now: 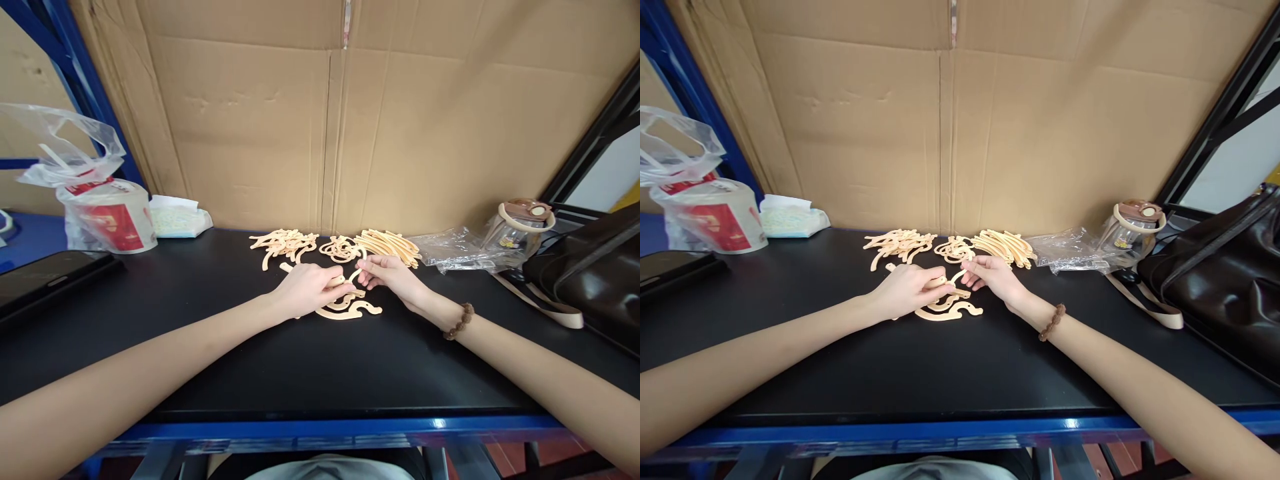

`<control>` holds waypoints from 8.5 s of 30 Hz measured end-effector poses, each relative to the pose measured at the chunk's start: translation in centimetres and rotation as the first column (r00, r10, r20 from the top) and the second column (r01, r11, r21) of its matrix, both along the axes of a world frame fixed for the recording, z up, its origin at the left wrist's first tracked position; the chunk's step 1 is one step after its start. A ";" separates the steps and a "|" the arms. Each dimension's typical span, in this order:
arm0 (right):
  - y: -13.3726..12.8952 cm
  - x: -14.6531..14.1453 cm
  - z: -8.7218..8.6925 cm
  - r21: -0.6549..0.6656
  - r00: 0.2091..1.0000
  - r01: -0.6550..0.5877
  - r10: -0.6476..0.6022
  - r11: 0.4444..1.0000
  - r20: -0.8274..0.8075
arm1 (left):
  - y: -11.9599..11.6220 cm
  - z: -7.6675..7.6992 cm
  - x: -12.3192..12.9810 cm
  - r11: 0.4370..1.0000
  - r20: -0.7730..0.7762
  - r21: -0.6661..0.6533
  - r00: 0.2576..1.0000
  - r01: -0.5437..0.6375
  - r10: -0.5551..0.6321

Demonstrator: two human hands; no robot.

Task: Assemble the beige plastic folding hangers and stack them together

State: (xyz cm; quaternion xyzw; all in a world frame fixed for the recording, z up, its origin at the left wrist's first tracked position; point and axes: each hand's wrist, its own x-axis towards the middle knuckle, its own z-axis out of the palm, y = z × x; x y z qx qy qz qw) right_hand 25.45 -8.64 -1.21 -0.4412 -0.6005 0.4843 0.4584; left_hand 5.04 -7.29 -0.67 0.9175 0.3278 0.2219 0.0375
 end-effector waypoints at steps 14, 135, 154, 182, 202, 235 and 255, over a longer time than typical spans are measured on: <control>-0.1 -0.2 0.0 -0.087 1.000 -0.030 0.029 0.996 -0.011 | 0.0 -0.1 0.1 0.998 -0.057 0.048 0.997 0.045 -0.042; -2.0 -0.8 1.1 -0.032 0.941 -0.332 0.333 0.943 0.064 | -1.9 0.7 0.1 0.865 0.109 0.492 0.979 0.098 -0.172; -1.5 -0.7 0.8 -0.054 0.920 -0.337 0.341 0.940 0.194 | -1.9 1.2 0.0 0.862 -0.197 0.502 0.979 0.061 0.045; -2.1 -1.4 0.9 -0.060 0.928 -0.297 0.303 0.953 0.216 | -1.4 0.9 -0.2 0.742 -0.220 0.652 0.975 0.157 -0.013; -1.5 -1.6 0.9 0.150 0.989 -0.013 -0.009 0.989 0.148 | -1.4 3.2 -0.3 0.905 -0.227 0.380 0.930 -0.189 0.289; 1.6 2.7 0.0 0.422 0.709 -0.064 -0.256 0.904 0.657 | 1.4 3.8 -2.1 0.762 0.275 -0.648 0.938 0.020 0.209; -1.3 0.3 1.4 0.493 0.531 -0.253 -0.306 0.833 0.790 | -0.4 3.9 -0.8 0.766 0.475 -0.627 0.849 0.140 0.234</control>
